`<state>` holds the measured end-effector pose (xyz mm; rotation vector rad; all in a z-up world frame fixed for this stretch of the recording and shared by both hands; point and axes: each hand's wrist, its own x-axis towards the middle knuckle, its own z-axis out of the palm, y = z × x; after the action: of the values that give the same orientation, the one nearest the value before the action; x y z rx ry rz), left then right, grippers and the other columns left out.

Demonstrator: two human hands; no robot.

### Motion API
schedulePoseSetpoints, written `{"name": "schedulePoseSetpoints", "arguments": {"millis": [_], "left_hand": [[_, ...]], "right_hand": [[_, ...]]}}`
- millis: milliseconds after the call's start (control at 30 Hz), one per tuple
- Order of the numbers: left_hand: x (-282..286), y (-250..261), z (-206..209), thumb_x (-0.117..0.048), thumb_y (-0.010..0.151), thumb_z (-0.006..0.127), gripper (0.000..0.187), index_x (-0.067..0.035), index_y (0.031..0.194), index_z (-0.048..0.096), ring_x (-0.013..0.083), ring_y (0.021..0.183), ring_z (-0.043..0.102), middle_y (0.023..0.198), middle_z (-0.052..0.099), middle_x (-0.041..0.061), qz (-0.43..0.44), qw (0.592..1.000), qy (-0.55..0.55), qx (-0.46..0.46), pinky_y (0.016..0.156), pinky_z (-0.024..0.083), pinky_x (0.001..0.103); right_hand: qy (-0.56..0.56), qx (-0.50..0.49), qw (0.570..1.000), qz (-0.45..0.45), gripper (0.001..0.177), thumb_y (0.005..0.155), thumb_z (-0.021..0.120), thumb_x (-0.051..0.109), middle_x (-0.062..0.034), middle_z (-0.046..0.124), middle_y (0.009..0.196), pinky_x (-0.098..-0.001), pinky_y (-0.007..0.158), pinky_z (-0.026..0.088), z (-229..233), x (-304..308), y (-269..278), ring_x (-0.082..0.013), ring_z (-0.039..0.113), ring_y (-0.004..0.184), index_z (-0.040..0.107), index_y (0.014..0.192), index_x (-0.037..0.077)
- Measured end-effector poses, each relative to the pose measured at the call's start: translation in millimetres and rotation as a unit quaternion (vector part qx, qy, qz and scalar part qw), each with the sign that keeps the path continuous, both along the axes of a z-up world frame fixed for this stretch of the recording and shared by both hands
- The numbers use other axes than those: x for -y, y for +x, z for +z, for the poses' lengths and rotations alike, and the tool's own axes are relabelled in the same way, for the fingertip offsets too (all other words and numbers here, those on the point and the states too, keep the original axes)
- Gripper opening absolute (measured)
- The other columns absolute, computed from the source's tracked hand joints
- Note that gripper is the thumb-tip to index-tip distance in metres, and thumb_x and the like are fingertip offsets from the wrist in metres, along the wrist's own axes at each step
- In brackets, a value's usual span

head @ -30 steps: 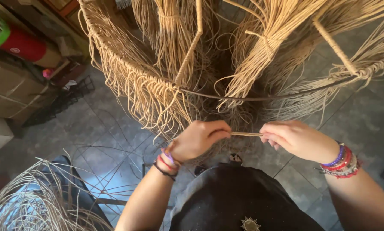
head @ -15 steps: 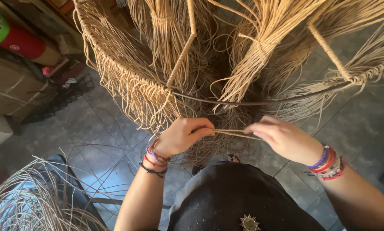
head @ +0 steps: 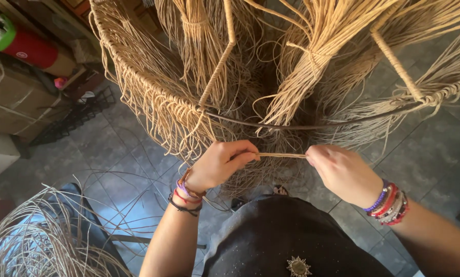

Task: Weaving natural fibers around a circular frame to create a decorative object

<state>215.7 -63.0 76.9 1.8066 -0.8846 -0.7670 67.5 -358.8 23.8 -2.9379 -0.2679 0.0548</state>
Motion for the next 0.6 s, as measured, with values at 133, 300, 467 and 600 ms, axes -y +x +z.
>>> {"name": "schedulePoseSetpoints", "arguments": {"millis": [133,300,467,600], "left_hand": [[3.7,-7.5,6.8,-0.022,0.103,0.056,0.021,-0.009,0.113,0.069,0.0264,0.073,0.075,0.082,0.078,0.015,0.001,0.999,-0.017,0.03,0.072,0.06,0.041],[9.7,-32.5,4.6,-0.029,0.098,0.066,0.047,-0.008,0.139,0.058,0.0431,0.122,0.061,0.137,0.059,0.02,0.077,0.942,-0.124,0.302,0.099,0.052,0.053],[21.7,-67.4,-14.3,-0.016,0.093,0.071,0.013,-0.01,0.104,0.074,0.0267,0.093,0.064,0.102,0.064,0.007,0.222,0.829,-0.221,0.462,0.085,0.056,0.041],[60.2,-61.1,-45.4,-0.013,0.094,0.068,0.054,0.0,0.144,0.056,0.0325,0.085,0.069,0.108,0.066,0.018,0.163,0.857,-0.095,0.479,0.073,0.059,0.04]], "right_hand": [[0.016,0.074,0.997,0.01,0.006,0.1,0.054,0.018,0.0003,0.062,0.07,-0.035,0.062,0.058,2.5,3.3,-1.3,-0.0204,0.07,0.072,0.057,0.094,0.018],[0.065,0.223,0.969,0.088,0.009,0.101,0.059,0.011,-0.0038,0.067,0.087,-0.0364,0.069,0.056,39.4,10.5,8.7,-0.0252,0.069,0.083,0.068,0.101,0.012],[0.182,0.239,0.953,0.028,0.021,0.101,0.061,0.006,-0.0071,0.069,0.096,-0.0302,0.071,0.059,71.8,-10.9,24.5,-0.0222,0.071,0.08,0.069,0.121,0.006],[0.103,0.264,0.955,-0.092,0.018,0.106,0.061,0.023,0.0028,0.073,0.081,-0.0349,0.064,0.058,67.5,-31.2,53.8,-0.0207,0.072,0.069,0.07,0.121,0.022]]}}
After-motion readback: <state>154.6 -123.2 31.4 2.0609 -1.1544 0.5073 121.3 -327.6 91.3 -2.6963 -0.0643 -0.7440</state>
